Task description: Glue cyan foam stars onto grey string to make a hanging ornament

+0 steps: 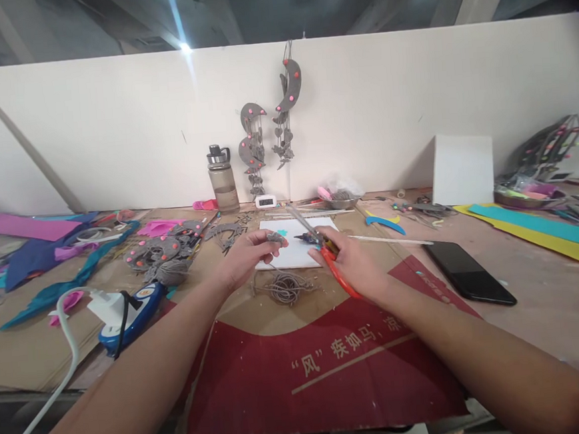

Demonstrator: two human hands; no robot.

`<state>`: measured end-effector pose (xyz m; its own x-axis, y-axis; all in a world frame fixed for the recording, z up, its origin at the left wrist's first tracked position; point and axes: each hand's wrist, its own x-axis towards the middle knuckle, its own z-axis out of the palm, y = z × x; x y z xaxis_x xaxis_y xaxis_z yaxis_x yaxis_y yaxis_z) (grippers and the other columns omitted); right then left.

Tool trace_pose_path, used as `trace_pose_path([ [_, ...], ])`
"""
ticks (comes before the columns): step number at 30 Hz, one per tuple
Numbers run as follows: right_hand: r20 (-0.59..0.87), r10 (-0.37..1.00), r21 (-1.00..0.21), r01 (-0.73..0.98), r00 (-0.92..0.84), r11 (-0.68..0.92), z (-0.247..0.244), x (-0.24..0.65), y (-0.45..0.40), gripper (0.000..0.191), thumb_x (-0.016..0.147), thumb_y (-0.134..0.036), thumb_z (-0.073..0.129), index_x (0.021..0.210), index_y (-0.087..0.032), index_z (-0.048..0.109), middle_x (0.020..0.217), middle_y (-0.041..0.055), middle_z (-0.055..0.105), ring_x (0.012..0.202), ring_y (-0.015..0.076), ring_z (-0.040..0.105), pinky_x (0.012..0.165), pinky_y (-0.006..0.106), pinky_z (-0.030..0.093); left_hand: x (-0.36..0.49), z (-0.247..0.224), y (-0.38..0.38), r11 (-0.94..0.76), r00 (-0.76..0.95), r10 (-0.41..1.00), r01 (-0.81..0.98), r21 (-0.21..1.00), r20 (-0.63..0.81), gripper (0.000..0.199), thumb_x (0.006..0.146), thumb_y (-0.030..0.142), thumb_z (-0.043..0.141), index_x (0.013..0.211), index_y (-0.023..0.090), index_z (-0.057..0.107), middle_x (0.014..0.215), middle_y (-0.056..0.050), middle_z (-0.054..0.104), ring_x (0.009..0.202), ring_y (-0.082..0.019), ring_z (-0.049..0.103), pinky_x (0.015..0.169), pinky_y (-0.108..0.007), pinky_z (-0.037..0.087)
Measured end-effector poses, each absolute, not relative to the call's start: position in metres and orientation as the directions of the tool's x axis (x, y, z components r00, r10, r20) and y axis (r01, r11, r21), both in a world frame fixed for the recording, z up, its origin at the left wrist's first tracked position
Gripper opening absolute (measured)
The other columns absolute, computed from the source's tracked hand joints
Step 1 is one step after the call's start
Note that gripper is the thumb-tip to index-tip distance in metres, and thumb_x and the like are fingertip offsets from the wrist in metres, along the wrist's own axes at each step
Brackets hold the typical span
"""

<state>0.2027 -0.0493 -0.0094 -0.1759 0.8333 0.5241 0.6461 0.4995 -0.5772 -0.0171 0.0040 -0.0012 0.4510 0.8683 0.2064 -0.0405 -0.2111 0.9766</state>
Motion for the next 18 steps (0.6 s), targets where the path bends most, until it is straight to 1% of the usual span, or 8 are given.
trace_pose_path([
  [2, 0.507, 0.858, -0.738, 0.473, -0.08, 0.481, -0.008, 0.199, -0.049, 0.038, 0.082, -0.042, 0.058, 0.112, -0.02, 0.055, 0.08, 0.0016, 0.061, 0.067, 0.0129, 0.051, 0.063, 0.026, 0.041, -0.017, -0.002, 0.003, -0.201, 0.484, 0.855, -0.02, 0.979, 0.186, 0.02, 0.073, 0.031, 0.067, 0.083, 0.013, 0.068, 0.074, -0.004, 0.061, 0.058, -0.008, 0.045, 0.055, -0.023, 0.033],
  [3, 0.486, 0.873, -0.799, 0.383, -0.042, 0.463, -0.007, 0.197, -0.049, 0.038, 0.08, -0.041, 0.06, 0.111, -0.02, 0.055, 0.078, 0.0001, 0.059, 0.064, 0.0116, 0.049, 0.061, 0.025, 0.04, -0.016, -0.002, 0.002, -0.194, 0.501, 0.848, -0.007, 0.981, 0.171, 0.022, 0.074, 0.033, 0.066, 0.083, 0.013, 0.068, 0.076, -0.005, 0.062, 0.058, -0.008, 0.046, 0.055, -0.023, 0.034],
  [4, 0.46, 0.888, -0.845, 0.299, -0.017, 0.443, -0.007, 0.196, -0.049, 0.039, 0.077, -0.039, 0.063, 0.111, -0.02, 0.054, 0.075, -0.0014, 0.058, 0.061, 0.0103, 0.047, 0.058, 0.024, 0.039, -0.015, -0.002, 0.001, -0.189, 0.518, 0.84, 0.005, 0.982, 0.159, 0.023, 0.075, 0.034, 0.066, 0.084, 0.013, 0.067, 0.078, -0.005, 0.063, 0.058, -0.008, 0.047, 0.055, -0.023, 0.035],
  [6, 0.42, 0.907, -0.894, 0.169, -0.002, 0.414, -0.006, 0.192, -0.05, 0.043, 0.073, -0.036, 0.067, 0.11, -0.02, 0.053, 0.071, -0.0037, 0.055, 0.058, 0.0088, 0.045, 0.056, 0.023, 0.037, -0.014, -0.003, -0.002, -0.193, 0.549, 0.823, 0.033, 0.981, 0.144, 0.024, 0.077, 0.036, 0.065, 0.084, 0.013, 0.066, 0.079, -0.006, 0.064, 0.057, -0.008, 0.048, 0.055, -0.023, 0.036],
  [9, 0.432, 0.902, -0.898, 0.086, -0.023, 0.432, -0.006, 0.19, -0.052, 0.046, 0.07, -0.032, 0.07, 0.11, -0.022, 0.051, 0.074, -0.0032, 0.057, 0.062, 0.009, 0.049, 0.058, 0.023, 0.038, -0.01, -0.003, -0.005, -0.237, 0.588, 0.795, 0.07, 0.969, 0.152, 0.023, 0.078, 0.036, 0.064, 0.083, 0.013, 0.066, 0.076, -0.005, 0.064, 0.058, -0.008, 0.049, 0.055, -0.023, 0.036],
  [13, 0.447, 0.891, -0.89, 0.066, -0.075, 0.452, -0.008, 0.187, -0.056, 0.043, 0.072, -0.03, 0.069, 0.111, -0.024, 0.05, 0.081, -0.001, 0.06, 0.069, 0.0107, 0.053, 0.064, 0.025, 0.041, -0.007, -0.003, -0.008, -0.242, 0.619, 0.773, 0.087, 0.966, 0.138, 0.024, 0.077, 0.036, 0.066, 0.085, 0.014, 0.064, 0.081, -0.004, 0.065, 0.059, -0.008, 0.049, 0.056, -0.023, 0.036],
  [16, 0.451, 0.888, -0.889, 0.049, -0.088, 0.456, -0.009, 0.185, -0.057, 0.041, 0.073, -0.028, 0.068, 0.11, -0.024, 0.05, 0.082, -0.0006, 0.06, 0.072, 0.0114, 0.055, 0.067, 0.026, 0.042, -0.007, -0.002, -0.01, -0.238, 0.63, 0.768, 0.113, 0.965, 0.116, 0.024, 0.076, 0.037, 0.067, 0.083, 0.014, 0.064, 0.077, -0.003, 0.064, 0.058, -0.008, 0.047, 0.055, -0.022, 0.035],
  [18, 0.446, 0.89, -0.891, 0.044, -0.095, 0.452, -0.011, 0.183, -0.057, 0.042, 0.073, -0.027, 0.068, 0.111, -0.024, 0.049, 0.083, -0.0003, 0.059, 0.072, 0.0112, 0.054, 0.066, 0.026, 0.042, -0.007, -0.003, -0.011, -0.245, 0.635, 0.766, 0.143, 0.959, 0.101, 0.024, 0.077, 0.037, 0.066, 0.082, 0.014, 0.064, 0.074, -0.002, 0.063, 0.059, -0.008, 0.047, 0.056, -0.022, 0.035],
])
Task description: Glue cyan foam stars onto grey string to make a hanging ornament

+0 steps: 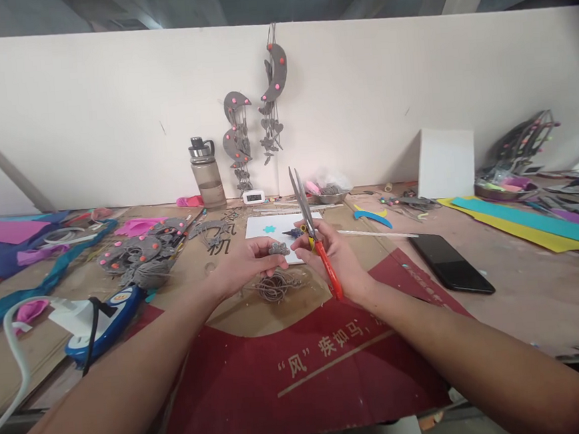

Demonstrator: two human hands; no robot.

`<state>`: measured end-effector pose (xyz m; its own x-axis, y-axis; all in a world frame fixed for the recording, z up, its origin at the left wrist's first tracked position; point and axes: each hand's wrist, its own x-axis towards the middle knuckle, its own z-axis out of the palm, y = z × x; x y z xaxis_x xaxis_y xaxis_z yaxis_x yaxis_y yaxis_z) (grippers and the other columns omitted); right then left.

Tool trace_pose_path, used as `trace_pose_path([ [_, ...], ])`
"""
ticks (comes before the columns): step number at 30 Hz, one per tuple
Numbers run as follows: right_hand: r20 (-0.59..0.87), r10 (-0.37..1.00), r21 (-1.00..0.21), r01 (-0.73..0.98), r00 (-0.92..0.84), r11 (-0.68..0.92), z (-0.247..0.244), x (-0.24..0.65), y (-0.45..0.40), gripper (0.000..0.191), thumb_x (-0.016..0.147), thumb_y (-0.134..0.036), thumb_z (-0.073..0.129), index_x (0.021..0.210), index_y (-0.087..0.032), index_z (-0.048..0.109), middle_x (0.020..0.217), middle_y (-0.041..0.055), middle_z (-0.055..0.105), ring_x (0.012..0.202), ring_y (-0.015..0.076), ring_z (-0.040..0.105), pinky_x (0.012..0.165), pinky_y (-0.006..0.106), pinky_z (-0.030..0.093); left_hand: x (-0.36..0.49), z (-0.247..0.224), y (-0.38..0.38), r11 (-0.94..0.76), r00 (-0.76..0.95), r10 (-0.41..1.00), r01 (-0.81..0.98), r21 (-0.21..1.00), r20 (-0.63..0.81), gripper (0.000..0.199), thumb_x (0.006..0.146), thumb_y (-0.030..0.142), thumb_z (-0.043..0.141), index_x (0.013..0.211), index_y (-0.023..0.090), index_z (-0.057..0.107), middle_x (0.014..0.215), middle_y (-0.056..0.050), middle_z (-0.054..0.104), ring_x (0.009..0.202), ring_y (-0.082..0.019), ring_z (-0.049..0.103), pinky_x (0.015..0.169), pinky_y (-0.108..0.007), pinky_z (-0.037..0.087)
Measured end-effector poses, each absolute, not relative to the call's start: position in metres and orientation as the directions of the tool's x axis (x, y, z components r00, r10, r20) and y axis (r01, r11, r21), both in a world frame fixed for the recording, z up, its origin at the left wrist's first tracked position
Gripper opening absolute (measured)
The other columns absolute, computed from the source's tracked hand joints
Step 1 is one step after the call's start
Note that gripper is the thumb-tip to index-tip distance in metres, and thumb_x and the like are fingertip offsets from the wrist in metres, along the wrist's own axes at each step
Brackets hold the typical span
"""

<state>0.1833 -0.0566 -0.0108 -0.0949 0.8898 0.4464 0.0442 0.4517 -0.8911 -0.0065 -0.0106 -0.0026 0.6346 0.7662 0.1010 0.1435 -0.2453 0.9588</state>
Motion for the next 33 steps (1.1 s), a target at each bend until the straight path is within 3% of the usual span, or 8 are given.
trace_pose_path([
  [4, 0.449, 0.886, -0.887, 0.059, -0.12, 0.458, -0.016, 0.181, -0.054, 0.043, 0.073, -0.022, 0.066, 0.112, -0.023, 0.048, 0.08, -0.0016, 0.058, 0.069, 0.0101, 0.052, 0.063, 0.024, 0.041, -0.007, -0.005, -0.011, -0.279, 0.65, 0.756, 0.211, 0.937, 0.079, 0.023, 0.079, 0.037, 0.063, 0.082, 0.014, 0.066, 0.068, -0.001, 0.059, 0.06, -0.01, 0.049, 0.059, -0.023, 0.038],
  [10, 0.433, 0.892, -0.886, 0.121, -0.129, 0.447, -0.025, 0.18, -0.052, 0.038, 0.075, -0.022, 0.062, 0.11, -0.022, 0.048, 0.075, -0.004, 0.054, 0.06, 0.008, 0.047, 0.056, 0.022, 0.039, -0.005, -0.006, -0.014, -0.266, 0.68, 0.731, 0.202, 0.942, 0.061, 0.024, 0.079, 0.037, 0.062, 0.085, 0.014, 0.065, 0.079, -0.002, 0.063, 0.063, -0.01, 0.05, 0.06, -0.023, 0.038],
  [19, 0.395, 0.91, -0.917, 0.01, -0.128, 0.4, -0.025, 0.172, -0.054, 0.042, 0.071, -0.031, 0.067, 0.107, -0.024, 0.046, 0.076, -0.0047, 0.048, 0.061, 0.0086, 0.045, 0.055, 0.022, 0.038, -0.008, -0.004, -0.009, -0.205, 0.677, 0.734, 0.133, 0.97, 0.062, 0.024, 0.077, 0.037, 0.064, 0.077, 0.013, 0.062, 0.072, -0.003, 0.062, 0.057, -0.008, 0.046, 0.056, -0.023, 0.036],
  [28, 0.339, 0.932, -0.932, 0.085, -0.129, 0.351, -0.016, 0.18, -0.061, 0.031, 0.076, -0.035, 0.063, 0.1, -0.023, 0.047, 0.065, -0.0071, 0.049, 0.051, 0.0071, 0.041, 0.05, 0.023, 0.036, -0.01, -0.005, -0.005, -0.278, 0.566, 0.799, 0.05, 0.959, 0.202, 0.025, 0.079, 0.038, 0.063, 0.082, 0.014, 0.063, 0.072, -0.001, 0.061, 0.056, -0.007, 0.048, 0.054, -0.022, 0.036],
  [33, 0.302, 0.937, -0.952, -0.001, -0.175, 0.307, -0.017, 0.181, -0.061, 0.039, 0.074, -0.033, 0.064, 0.106, -0.023, 0.045, 0.08, -0.0026, 0.059, 0.055, 0.0071, 0.047, 0.052, 0.023, 0.037, -0.005, -0.011, -0.004, -0.358, 0.495, 0.825, 0.085, 0.93, 0.273, 0.027, 0.076, 0.033, 0.066, 0.095, 0.015, 0.067, 0.076, -0.002, 0.062, 0.061, -0.009, 0.049, 0.059, -0.024, 0.039],
])
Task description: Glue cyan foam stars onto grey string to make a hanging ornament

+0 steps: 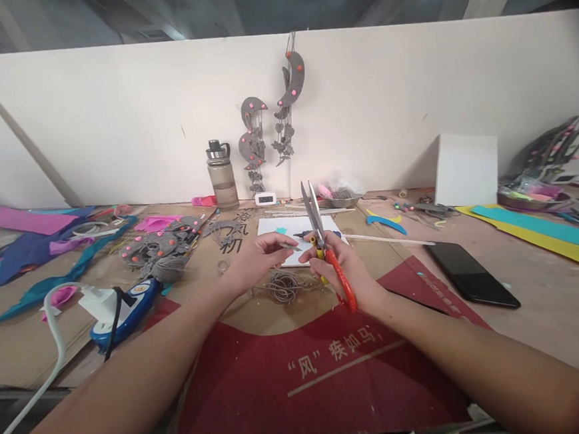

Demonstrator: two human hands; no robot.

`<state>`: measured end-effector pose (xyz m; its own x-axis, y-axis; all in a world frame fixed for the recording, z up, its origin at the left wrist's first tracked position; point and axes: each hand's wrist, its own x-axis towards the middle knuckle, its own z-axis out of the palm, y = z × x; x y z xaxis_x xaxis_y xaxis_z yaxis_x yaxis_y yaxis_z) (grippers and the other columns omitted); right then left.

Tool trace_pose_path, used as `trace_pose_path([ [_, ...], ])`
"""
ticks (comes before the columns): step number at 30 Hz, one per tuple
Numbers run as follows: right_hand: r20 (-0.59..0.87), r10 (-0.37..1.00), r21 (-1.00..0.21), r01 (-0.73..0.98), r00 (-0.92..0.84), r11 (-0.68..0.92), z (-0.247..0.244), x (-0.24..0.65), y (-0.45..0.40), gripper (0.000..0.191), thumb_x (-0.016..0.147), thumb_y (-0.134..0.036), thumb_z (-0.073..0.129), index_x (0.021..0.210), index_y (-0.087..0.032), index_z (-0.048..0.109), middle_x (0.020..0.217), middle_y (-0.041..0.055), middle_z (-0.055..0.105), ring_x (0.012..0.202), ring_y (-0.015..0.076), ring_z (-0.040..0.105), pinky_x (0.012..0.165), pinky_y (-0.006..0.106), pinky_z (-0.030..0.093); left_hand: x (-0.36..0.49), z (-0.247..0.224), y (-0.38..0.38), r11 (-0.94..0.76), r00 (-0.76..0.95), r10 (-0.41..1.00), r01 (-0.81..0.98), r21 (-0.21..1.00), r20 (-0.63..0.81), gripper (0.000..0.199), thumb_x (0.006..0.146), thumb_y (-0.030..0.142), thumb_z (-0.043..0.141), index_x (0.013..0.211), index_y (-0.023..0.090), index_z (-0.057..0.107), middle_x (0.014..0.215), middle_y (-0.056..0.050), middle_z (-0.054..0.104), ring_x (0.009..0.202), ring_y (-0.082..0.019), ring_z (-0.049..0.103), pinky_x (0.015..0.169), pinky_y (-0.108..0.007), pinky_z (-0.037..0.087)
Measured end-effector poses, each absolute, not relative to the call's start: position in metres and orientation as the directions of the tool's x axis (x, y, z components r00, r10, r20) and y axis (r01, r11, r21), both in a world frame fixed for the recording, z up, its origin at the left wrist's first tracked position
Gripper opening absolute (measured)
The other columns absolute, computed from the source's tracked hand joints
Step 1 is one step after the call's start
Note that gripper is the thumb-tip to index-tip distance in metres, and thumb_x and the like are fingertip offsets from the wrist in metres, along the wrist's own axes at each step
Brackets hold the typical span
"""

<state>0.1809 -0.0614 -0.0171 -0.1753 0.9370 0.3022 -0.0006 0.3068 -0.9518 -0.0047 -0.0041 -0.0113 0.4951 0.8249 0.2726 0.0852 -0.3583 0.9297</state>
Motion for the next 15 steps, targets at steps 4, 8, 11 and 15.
trace_pose_path([
  [4, 0.292, 0.943, -0.956, -0.083, -0.16, 0.282, -0.019, 0.179, -0.061, 0.042, 0.074, -0.036, 0.067, 0.106, -0.023, 0.045, 0.081, -0.0018, 0.06, 0.06, 0.0085, 0.051, 0.056, 0.024, 0.042, -0.002, -0.01, -0.007, -0.488, 0.453, 0.802, 0.12, 0.865, 0.39, 0.021, 0.076, 0.023, 0.063, 0.096, 0.016, 0.068, 0.092, -0.006, 0.064, 0.082, -0.014, 0.057, 0.076, -0.027, 0.045],
  [8, 0.33, 0.938, -0.941, -0.119, -0.108, 0.317, -0.021, 0.179, -0.059, 0.042, 0.073, -0.037, 0.069, 0.105, -0.024, 0.045, 0.075, -0.0049, 0.055, 0.059, 0.0084, 0.049, 0.055, 0.024, 0.042, 0.0, -0.005, -0.013, -0.61, 0.483, 0.744, 0.207, 0.765, 0.462, 0.026, 0.076, 0.018, 0.062, 0.101, 0.019, 0.069, 0.102, -0.008, 0.062, 0.092, -0.017, 0.058, 0.082, -0.029, 0.046],
  [11, 0.336, 0.936, -0.939, -0.115, -0.103, 0.324, -0.02, 0.18, -0.059, 0.044, 0.069, -0.034, 0.072, 0.102, -0.024, 0.046, 0.072, -0.0072, 0.051, 0.055, 0.0068, 0.046, 0.053, 0.023, 0.038, 0.001, -0.004, -0.016, -0.614, 0.545, 0.707, 0.16, 0.773, 0.45, 0.03, 0.078, 0.022, 0.064, 0.107, 0.019, 0.066, 0.109, -0.009, 0.059, 0.096, -0.017, 0.058, 0.082, -0.029, 0.047],
  [15, 0.33, 0.937, -0.943, -0.077, -0.112, 0.322, -0.016, 0.18, -0.06, 0.042, 0.067, -0.033, 0.072, 0.099, -0.023, 0.047, 0.069, -0.0078, 0.05, 0.054, 0.0061, 0.044, 0.053, 0.022, 0.036, 0.0, -0.006, -0.017, -0.584, 0.572, 0.699, 0.109, 0.804, 0.43, 0.032, 0.079, 0.027, 0.065, 0.111, 0.02, 0.065, 0.114, -0.009, 0.059, 0.102, -0.018, 0.058, 0.089, -0.032, 0.046],
])
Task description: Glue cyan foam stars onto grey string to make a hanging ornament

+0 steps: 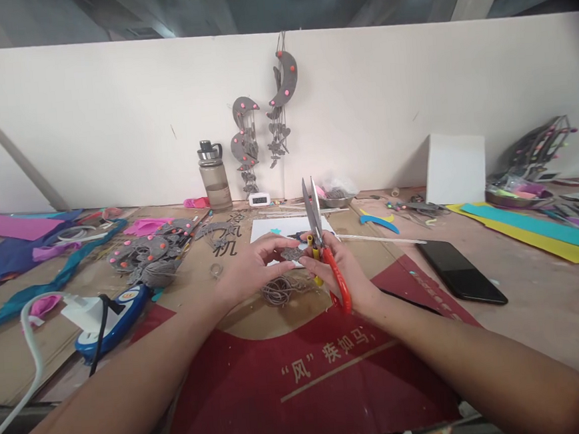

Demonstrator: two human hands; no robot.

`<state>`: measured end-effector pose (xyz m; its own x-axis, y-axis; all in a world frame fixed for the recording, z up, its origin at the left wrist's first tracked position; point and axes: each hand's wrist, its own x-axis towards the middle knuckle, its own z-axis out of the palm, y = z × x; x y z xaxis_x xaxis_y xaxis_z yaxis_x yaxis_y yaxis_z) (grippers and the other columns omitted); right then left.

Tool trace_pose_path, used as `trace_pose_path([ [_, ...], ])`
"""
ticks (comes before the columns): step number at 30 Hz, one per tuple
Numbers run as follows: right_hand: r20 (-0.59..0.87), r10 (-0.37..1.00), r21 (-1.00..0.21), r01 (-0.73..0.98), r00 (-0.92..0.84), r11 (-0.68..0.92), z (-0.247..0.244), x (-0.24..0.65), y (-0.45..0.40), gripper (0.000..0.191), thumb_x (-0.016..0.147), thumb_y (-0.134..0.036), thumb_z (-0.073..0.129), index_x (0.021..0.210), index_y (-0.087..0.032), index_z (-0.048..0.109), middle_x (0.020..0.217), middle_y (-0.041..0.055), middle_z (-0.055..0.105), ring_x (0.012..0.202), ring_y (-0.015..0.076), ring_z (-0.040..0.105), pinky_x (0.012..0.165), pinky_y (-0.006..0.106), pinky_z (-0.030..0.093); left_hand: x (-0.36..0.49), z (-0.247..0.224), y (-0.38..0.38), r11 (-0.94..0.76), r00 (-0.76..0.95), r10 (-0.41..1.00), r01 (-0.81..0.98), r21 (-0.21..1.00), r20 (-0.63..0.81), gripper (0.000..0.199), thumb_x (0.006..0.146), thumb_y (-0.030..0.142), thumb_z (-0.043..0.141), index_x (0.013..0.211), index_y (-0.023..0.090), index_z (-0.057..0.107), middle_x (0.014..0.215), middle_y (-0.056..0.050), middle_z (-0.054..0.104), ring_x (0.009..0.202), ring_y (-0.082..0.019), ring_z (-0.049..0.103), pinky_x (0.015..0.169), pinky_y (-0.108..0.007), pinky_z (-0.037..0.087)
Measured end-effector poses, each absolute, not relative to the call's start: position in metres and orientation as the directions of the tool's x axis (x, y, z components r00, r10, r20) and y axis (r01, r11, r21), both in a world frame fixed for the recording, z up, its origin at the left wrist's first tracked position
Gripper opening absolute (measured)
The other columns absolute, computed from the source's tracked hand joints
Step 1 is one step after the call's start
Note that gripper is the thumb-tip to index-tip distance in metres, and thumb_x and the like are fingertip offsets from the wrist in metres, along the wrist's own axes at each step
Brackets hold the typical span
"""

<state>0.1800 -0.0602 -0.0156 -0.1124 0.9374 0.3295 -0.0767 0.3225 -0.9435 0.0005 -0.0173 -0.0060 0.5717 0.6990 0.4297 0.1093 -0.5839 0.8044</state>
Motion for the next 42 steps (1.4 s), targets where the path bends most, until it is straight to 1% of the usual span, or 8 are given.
trace_pose_path([
  [3, 0.332, 0.938, -0.943, -0.049, -0.103, 0.328, -0.0131, 0.1795, -0.0615, 0.039, 0.068, -0.031, 0.071, 0.098, -0.023, 0.047, 0.068, -0.0079, 0.049, 0.055, 0.0067, 0.044, 0.053, 0.023, 0.035, 0.001, -0.0095, -0.0164, -0.543, 0.566, 0.717, 0.087, 0.835, 0.406, 0.032, 0.079, 0.028, 0.066, 0.11, 0.02, 0.065, 0.115, -0.009, 0.06, 0.103, -0.019, 0.058, 0.091, -0.033, 0.045],
  [9, 0.319, 0.943, -0.947, -0.074, -0.1, 0.312, -0.0187, 0.1803, -0.0584, 0.035, 0.073, -0.023, 0.062, 0.103, -0.024, 0.044, 0.076, -0.0045, 0.056, 0.056, 0.0074, 0.046, 0.055, 0.024, 0.037, 0.0019, -0.0109, -0.0149, -0.484, 0.53, 0.757, 0.059, 0.873, 0.384, 0.033, 0.078, 0.024, 0.066, 0.11, 0.018, 0.063, 0.113, -0.009, 0.059, 0.095, -0.016, 0.058, 0.082, -0.03, 0.047],
  [17, 0.327, 0.942, -0.945, -0.03, -0.079, 0.325, -0.0164, 0.1818, -0.0594, 0.04, 0.069, -0.028, 0.071, 0.101, -0.023, 0.048, 0.071, -0.0062, 0.053, 0.059, 0.0079, 0.046, 0.058, 0.024, 0.037, 0.0016, -0.0067, -0.0204, -0.478, 0.585, 0.727, 0.056, 0.876, 0.359, 0.034, 0.078, 0.024, 0.066, 0.112, 0.018, 0.062, 0.114, -0.008, 0.06, 0.091, -0.015, 0.059, 0.08, -0.028, 0.047],
  [21, 0.353, 0.933, -0.935, 0.001, -0.067, 0.354, -0.0167, 0.1816, -0.0597, 0.037, 0.069, -0.025, 0.071, 0.098, -0.022, 0.049, 0.071, -0.0057, 0.053, 0.063, 0.0088, 0.047, 0.061, 0.024, 0.038, 0.003, -0.0098, -0.0179, -0.396, 0.577, 0.756, 0.026, 0.918, 0.31, 0.043, 0.074, 0.025, 0.07, 0.115, 0.017, 0.059, 0.105, -0.007, 0.064, 0.083, -0.013, 0.06, 0.073, -0.025, 0.048],
  [26, 0.369, 0.929, -0.93, -0.003, -0.029, 0.369, -0.0216, 0.182, -0.0556, 0.032, 0.073, -0.024, 0.063, 0.102, -0.023, 0.048, 0.076, -0.0033, 0.056, 0.063, 0.0097, 0.049, 0.058, 0.024, 0.037, 0.0031, -0.0086, -0.0159, -0.321, 0.566, 0.785, 0.026, 0.947, 0.251, 0.042, 0.073, 0.025, 0.07, 0.112, 0.015, 0.059, 0.096, -0.005, 0.066, 0.073, -0.01, 0.059, 0.067, -0.024, 0.048],
  [32, 0.396, 0.917, -0.918, 0.05, 0.059, 0.393, -0.0186, 0.1823, -0.0525, 0.04, 0.069, -0.026, 0.069, 0.103, -0.022, 0.048, 0.077, -0.0028, 0.057, 0.07, 0.0117, 0.054, 0.07, 0.027, 0.042, 0.0031, -0.009, -0.0166, -0.337, 0.548, 0.796, 0.047, 0.94, 0.257, 0.043, 0.073, 0.027, 0.07, 0.114, 0.017, 0.061, 0.097, -0.005, 0.066, 0.077, -0.012, 0.059, 0.069, -0.025, 0.047],
  [37, 0.367, 0.93, -0.928, 0.061, -0.013, 0.367, -0.0181, 0.1834, -0.0549, 0.04, 0.068, -0.026, 0.069, 0.102, -0.022, 0.049, 0.075, -0.0036, 0.055, 0.065, 0.0105, 0.05, 0.062, 0.025, 0.041, 0.0039, -0.0134, -0.0169, -0.318, 0.57, 0.793, 0.085, 0.944, 0.215, 0.047, 0.074, 0.029, 0.07, 0.118, 0.018, 0.06, 0.089, -0.003, 0.065, 0.074, -0.011, 0.058, 0.068, -0.025, 0.047],
  [42, 0.402, 0.914, -0.906, 0.123, -0.049, 0.405, -0.0202, 0.1839, -0.0553, 0.034, 0.074, -0.022, 0.062, 0.106, -0.022, 0.05, 0.072, -0.0049, 0.051, 0.06, 0.0086, 0.045, 0.057, 0.023, 0.037, 0.0046, -0.0131, -0.0187, -0.276, 0.568, 0.798, 0.047, 0.96, 0.202, 0.042, 0.077, 0.032, 0.066, 0.116, 0.018, 0.06, 0.092, -0.003, 0.063, 0.07, -0.01, 0.058, 0.07, -0.027, 0.047],
])
